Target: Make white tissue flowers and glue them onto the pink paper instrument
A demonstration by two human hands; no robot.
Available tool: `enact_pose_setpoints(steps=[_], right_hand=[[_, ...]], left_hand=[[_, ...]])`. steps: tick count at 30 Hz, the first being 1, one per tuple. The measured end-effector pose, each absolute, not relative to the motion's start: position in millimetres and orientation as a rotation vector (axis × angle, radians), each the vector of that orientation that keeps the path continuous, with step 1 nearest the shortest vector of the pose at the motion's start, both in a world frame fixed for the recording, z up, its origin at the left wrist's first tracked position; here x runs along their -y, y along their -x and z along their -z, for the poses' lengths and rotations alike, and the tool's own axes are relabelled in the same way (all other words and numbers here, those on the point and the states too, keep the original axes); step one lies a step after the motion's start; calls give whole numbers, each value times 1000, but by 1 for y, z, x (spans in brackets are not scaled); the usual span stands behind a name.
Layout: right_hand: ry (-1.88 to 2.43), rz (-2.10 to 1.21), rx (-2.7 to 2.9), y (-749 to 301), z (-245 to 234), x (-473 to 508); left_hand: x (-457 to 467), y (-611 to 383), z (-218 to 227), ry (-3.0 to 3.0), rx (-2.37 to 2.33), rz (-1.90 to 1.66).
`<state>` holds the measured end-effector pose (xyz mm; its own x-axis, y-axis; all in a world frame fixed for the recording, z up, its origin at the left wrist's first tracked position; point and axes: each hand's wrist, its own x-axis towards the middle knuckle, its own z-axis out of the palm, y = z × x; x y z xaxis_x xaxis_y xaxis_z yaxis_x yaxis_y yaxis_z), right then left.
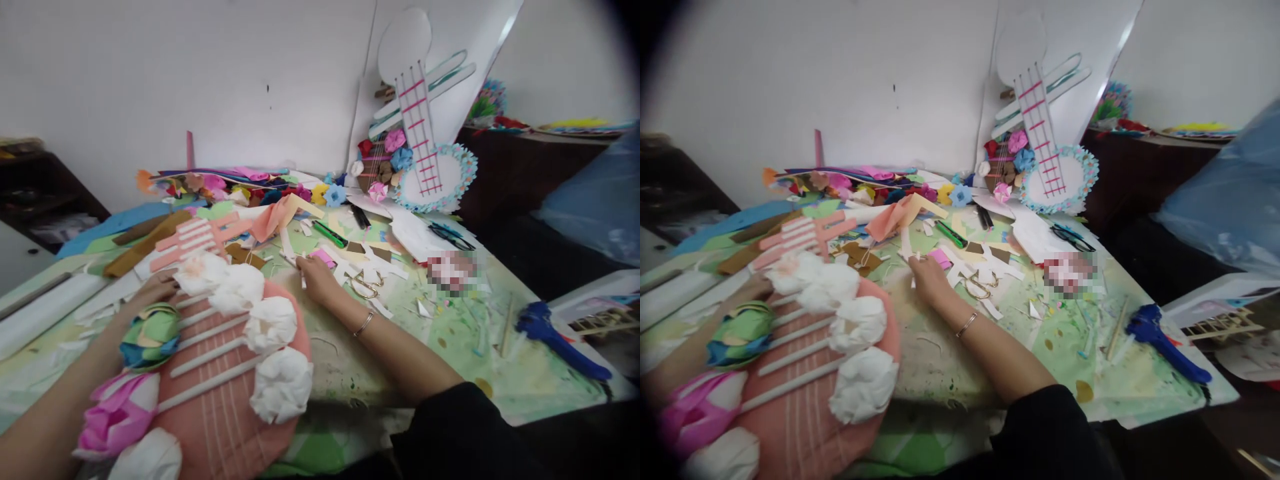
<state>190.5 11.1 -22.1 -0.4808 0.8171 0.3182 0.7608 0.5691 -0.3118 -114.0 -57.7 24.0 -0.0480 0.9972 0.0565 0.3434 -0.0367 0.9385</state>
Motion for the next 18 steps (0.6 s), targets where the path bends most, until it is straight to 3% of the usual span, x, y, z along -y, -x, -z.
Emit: enact_pose_setpoints(steps=[10, 18], right_hand=[[1408, -57, 1943, -316, 2, -5], [1467, -121, 1948, -344, 11, -4]], left_hand=[[-3, 36, -17, -1474, -1109, -757], [-43, 3, -9, -1587, -1095, -499]])
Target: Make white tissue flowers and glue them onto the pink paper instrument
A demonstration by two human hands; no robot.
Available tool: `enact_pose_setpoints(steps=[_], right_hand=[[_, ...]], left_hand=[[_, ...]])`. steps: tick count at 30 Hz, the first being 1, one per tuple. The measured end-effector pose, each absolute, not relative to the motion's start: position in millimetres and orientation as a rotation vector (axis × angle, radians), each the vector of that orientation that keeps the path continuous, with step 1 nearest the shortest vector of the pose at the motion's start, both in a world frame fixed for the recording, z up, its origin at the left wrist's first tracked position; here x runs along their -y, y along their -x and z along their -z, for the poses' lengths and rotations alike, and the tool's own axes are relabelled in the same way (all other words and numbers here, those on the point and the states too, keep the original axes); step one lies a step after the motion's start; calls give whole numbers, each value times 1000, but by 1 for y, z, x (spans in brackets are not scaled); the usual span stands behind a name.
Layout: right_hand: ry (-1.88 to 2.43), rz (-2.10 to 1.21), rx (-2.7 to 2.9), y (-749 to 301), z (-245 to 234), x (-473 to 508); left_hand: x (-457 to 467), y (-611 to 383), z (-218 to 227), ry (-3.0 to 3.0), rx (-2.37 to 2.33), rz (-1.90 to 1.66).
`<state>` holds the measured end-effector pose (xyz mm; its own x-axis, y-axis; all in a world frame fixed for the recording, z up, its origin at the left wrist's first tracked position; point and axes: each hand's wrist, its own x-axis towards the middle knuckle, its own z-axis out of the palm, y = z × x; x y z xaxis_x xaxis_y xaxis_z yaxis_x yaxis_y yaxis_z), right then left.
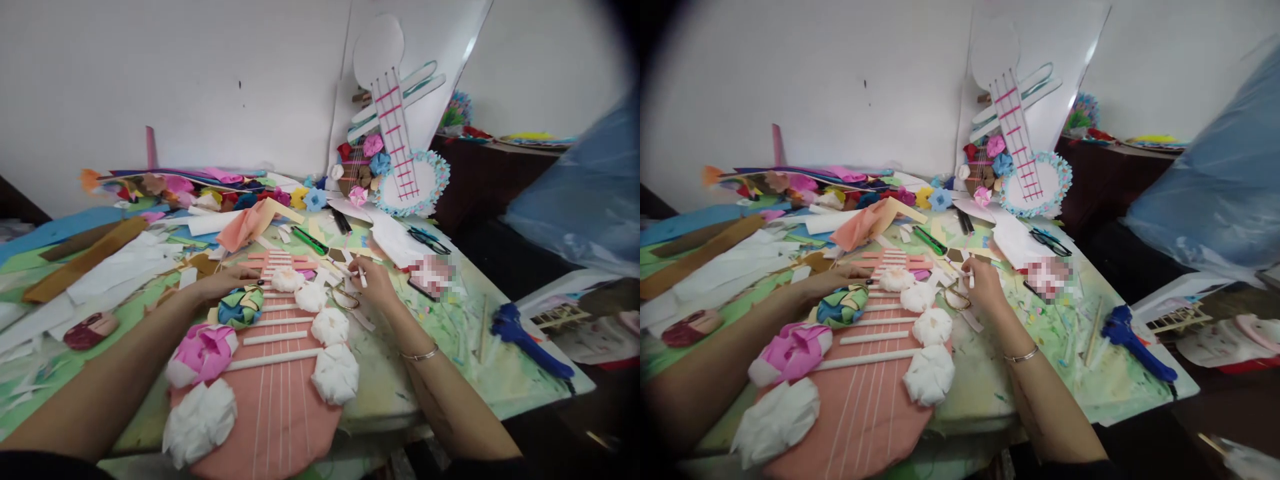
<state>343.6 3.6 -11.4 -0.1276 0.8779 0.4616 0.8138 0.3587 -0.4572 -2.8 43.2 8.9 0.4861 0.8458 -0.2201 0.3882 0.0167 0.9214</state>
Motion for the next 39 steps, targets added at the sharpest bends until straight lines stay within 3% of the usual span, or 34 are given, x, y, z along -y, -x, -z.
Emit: enact_pose_setpoints(steps=[13, 39], right_hand=[[1447, -92, 1806, -324, -6, 10], [1417, -103, 1858, -317, -6, 13]], left_hand=[[-49, 36, 1, -1894, -1662, -660], [-76, 32, 28, -2189, -1767, -829]])
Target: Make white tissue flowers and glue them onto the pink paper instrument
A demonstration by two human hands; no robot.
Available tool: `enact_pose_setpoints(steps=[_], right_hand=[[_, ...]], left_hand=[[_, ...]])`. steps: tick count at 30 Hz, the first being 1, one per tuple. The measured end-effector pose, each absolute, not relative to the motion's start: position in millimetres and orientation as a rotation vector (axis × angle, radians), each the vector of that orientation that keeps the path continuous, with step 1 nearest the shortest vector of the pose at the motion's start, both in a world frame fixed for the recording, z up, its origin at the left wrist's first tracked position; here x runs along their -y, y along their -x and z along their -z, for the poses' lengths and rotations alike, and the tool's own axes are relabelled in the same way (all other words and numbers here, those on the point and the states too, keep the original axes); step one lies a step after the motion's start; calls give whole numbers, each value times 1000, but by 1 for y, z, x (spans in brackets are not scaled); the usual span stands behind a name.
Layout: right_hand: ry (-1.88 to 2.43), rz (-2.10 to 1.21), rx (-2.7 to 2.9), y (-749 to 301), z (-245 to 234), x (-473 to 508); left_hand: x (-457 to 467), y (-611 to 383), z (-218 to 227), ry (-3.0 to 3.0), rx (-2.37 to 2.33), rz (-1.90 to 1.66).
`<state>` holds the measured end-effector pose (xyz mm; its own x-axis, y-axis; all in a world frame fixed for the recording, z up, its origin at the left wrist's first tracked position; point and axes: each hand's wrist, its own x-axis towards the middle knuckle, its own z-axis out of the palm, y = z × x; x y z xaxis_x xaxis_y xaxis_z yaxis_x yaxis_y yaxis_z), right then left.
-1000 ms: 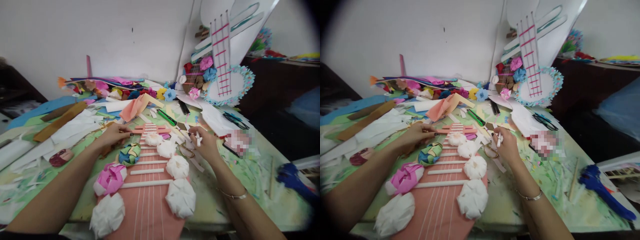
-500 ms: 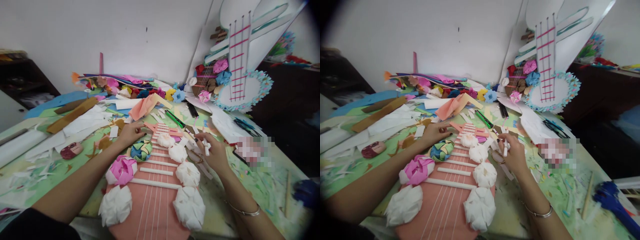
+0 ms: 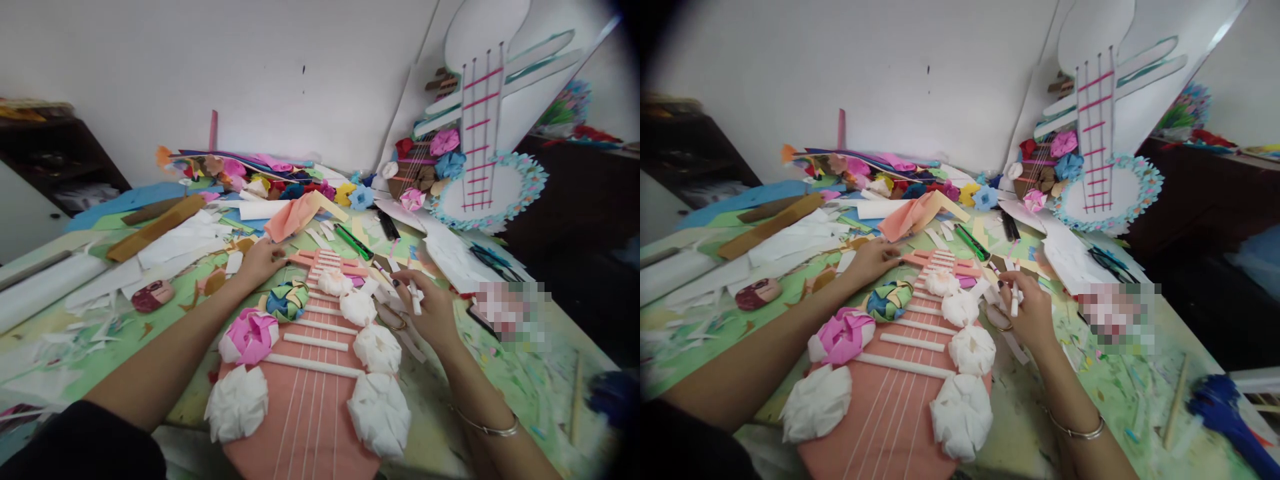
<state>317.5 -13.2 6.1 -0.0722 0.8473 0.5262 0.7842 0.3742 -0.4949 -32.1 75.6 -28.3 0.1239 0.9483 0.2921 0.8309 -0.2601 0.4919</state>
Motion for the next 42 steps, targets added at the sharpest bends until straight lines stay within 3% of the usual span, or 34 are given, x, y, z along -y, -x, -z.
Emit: enact_pose_setpoints(steps=[4, 12, 21, 42], right_hand=[[1342, -189, 1799, -316, -10, 16], [941, -937, 1303, -294, -20, 26], [610, -1242, 1501, -275, -30, 57], [596, -859, 1949, -273, -43, 62]], left_hand=[[-73, 39, 22, -2123, -1715, -840], [-44, 17, -8, -1891, -1462, -1081], [12, -3, -54, -1776, -1105, -1068], [25, -13, -63, -2311, -872, -850]])
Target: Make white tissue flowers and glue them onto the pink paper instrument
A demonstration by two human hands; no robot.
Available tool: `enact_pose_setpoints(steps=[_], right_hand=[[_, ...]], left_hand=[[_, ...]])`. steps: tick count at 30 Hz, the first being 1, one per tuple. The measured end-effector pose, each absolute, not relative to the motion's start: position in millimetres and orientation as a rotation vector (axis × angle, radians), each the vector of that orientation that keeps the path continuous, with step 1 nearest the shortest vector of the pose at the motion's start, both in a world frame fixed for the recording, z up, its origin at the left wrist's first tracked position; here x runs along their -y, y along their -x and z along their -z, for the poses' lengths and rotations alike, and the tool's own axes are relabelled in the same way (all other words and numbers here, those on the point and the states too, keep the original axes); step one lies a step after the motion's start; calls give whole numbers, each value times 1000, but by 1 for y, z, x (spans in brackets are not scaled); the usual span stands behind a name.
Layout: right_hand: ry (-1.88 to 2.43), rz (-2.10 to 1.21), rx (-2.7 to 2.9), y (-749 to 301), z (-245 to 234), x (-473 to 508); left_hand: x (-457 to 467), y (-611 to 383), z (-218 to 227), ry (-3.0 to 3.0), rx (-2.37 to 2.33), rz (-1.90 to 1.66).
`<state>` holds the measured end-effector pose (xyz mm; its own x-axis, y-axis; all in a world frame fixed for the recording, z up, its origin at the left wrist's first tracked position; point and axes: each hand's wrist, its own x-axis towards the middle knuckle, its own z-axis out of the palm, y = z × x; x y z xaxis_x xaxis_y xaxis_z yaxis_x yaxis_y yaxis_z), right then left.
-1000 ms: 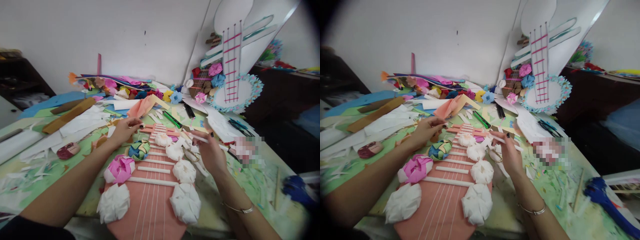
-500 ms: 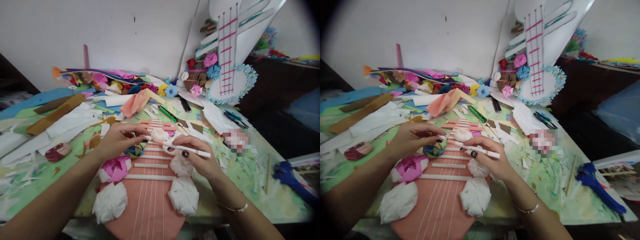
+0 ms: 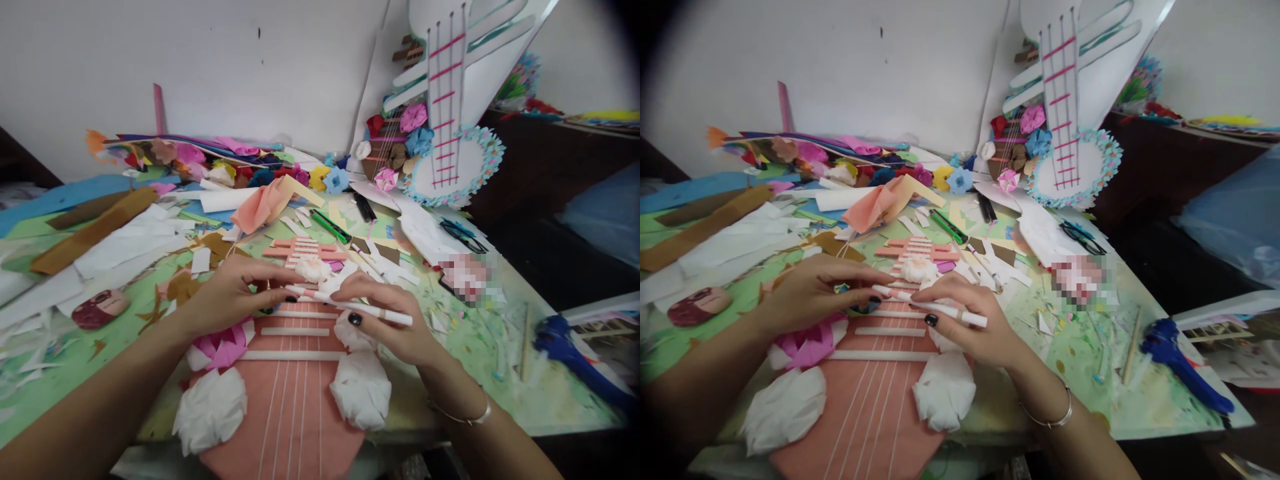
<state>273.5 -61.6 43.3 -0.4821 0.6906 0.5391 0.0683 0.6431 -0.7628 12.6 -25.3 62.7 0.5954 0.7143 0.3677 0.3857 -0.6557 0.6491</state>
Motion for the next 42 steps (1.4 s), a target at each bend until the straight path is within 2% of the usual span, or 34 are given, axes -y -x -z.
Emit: enact_pose_setpoints(steps=[5, 9, 20, 23, 27, 28, 34, 42], right_hand=[[423, -592, 2028, -269, -46, 70], [337, -407, 1975, -268, -49, 75], [411, -647, 1690, -289, -39, 67], [606, -601, 1669, -305, -35, 51], [1273, -154, 1865, -342, -28, 19], [1353, -133, 1920, -352, -25, 11], [1630, -181, 2098, -384, -8, -9], [1847, -90, 2100, -348, -5, -32]], left_hand=[[32, -14, -74, -2496, -616, -769], [43, -22, -81, -2565, -603, -842], [33, -62, -105, -2956, -571, -1065], [9, -70, -109, -2894, -702, -926], [-20, -59, -106, -2489, -1010, -907], [-23, -54, -105, -2402, -1070, -911], [-21, -40, -107, -2239, -1133, -920], [-28, -45, -99, -2088, -1031, -1107]])
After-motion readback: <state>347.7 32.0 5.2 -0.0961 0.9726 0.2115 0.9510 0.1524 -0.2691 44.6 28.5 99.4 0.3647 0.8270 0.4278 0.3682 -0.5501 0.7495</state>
